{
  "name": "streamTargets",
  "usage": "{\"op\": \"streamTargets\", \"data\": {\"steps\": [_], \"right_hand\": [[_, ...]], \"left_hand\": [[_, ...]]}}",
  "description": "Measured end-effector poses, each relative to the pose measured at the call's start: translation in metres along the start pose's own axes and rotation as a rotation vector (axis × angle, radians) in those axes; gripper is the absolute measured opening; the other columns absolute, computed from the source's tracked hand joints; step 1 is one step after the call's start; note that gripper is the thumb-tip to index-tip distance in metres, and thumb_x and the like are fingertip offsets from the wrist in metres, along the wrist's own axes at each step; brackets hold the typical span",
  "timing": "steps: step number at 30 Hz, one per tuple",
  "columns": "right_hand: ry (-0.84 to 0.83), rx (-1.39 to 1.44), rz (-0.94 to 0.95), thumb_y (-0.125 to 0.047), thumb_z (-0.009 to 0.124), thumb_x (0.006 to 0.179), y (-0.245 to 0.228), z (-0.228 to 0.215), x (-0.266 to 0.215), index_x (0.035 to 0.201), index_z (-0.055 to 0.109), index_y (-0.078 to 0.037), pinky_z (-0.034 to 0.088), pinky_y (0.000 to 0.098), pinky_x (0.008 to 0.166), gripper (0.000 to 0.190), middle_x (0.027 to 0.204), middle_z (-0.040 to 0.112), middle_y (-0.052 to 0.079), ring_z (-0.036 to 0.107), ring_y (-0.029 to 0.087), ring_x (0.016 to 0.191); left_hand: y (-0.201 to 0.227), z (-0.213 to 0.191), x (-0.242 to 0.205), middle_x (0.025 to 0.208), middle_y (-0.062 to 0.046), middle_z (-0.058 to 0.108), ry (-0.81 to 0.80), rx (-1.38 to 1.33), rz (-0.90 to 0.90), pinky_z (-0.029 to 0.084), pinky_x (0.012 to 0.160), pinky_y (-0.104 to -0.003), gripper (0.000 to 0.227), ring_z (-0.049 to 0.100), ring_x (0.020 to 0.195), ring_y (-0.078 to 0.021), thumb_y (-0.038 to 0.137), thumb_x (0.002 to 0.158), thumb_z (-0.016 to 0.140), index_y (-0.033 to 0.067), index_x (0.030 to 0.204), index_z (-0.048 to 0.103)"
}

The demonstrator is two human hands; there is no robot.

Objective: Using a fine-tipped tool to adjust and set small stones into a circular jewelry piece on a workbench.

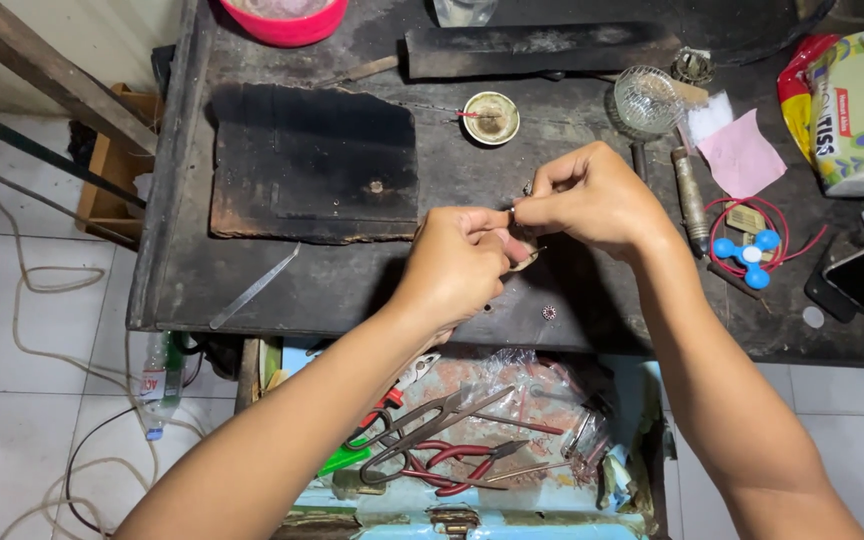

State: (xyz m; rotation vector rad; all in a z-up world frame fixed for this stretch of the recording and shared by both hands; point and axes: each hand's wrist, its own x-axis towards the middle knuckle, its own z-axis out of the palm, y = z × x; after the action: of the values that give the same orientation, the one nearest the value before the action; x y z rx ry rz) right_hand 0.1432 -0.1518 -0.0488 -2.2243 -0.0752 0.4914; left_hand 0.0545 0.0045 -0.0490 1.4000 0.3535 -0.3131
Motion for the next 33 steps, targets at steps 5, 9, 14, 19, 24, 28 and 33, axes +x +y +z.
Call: {"op": "streamTargets", "data": {"steps": [5,9,14,19,24,28,33], "right_hand": [[0.004,0.016,-0.006,-0.016,0.086,0.067,0.002,0.001,0.001,0.057,0.07,-0.012,0.034,0.0206,0.05,0.02,0.045,0.056,0.004,0.048,0.008,0.049],[-0.003,0.037,-0.009,-0.014,0.086,0.067,0.003,0.0,0.002,0.058,0.071,-0.011,0.033,0.0203,0.05,0.017,0.044,0.055,0.005,0.047,0.009,0.049],[-0.004,0.041,-0.017,-0.014,0.086,0.066,-0.002,0.001,-0.002,0.057,0.071,-0.012,0.033,0.0197,0.05,0.018,0.044,0.055,0.004,0.048,0.008,0.048],[0.002,0.058,-0.029,-0.012,0.085,0.066,0.001,-0.002,-0.002,0.057,0.071,-0.011,0.034,0.0198,0.05,0.017,0.044,0.055,0.003,0.048,0.008,0.048],[-0.112,0.204,-0.051,0.001,0.073,0.079,-0.015,-0.016,-0.026,0.084,0.079,-0.001,0.057,0.0268,0.07,0.008,0.071,0.074,0.011,0.066,0.01,0.069],[-0.171,0.266,-0.08,0.003,0.076,0.084,0.019,-0.022,-0.024,0.098,0.08,-0.001,0.059,0.0278,0.077,0.016,0.084,0.078,0.01,0.069,0.009,0.081],[-0.149,0.334,-0.216,0.001,0.079,0.086,0.027,-0.016,-0.023,0.101,0.079,-0.002,0.062,0.0281,0.07,0.016,0.08,0.078,0.012,0.07,0.01,0.077]], "left_hand": [[-0.007,0.001,0.008,0.073,-0.01,0.076,0.015,0.091,0.043,0.051,0.04,-0.021,0.03,0.059,0.041,-0.0121,0.005,0.094,0.055,-0.006,0.118,0.071],[0.0,-0.002,0.007,0.072,-0.001,0.078,0.003,0.293,0.074,0.056,0.051,-0.022,0.028,0.069,0.05,-0.0114,0.009,0.092,0.059,0.002,0.113,0.076],[-0.014,-0.004,0.021,0.072,0.002,0.078,0.001,0.38,0.107,0.059,0.066,-0.024,0.027,0.075,0.064,-0.0111,0.012,0.091,0.062,0.0073,0.112,0.078],[-0.012,-0.007,0.022,0.072,0.003,0.078,-0.012,0.422,0.119,0.059,0.073,-0.023,0.026,0.077,0.072,-0.0099,0.013,0.09,0.064,0.0109,0.111,0.079],[-0.01,-0.007,0.021,0.078,-0.001,0.08,-0.008,0.379,0.118,0.06,0.077,-0.025,0.029,0.078,0.078,-0.0121,0.012,0.092,0.06,0.0085,0.114,0.078],[0.0,-0.006,0.007,0.081,-0.006,0.081,-0.013,0.313,0.086,0.06,0.078,-0.027,0.031,0.077,0.079,-0.0137,0.009,0.092,0.057,0.0025,0.116,0.076],[0.003,-0.008,0.005,0.079,-0.008,0.079,-0.024,0.241,0.068,0.059,0.067,-0.023,0.031,0.073,0.071,-0.0103,0.007,0.094,0.055,-0.0007,0.118,0.074]]}}
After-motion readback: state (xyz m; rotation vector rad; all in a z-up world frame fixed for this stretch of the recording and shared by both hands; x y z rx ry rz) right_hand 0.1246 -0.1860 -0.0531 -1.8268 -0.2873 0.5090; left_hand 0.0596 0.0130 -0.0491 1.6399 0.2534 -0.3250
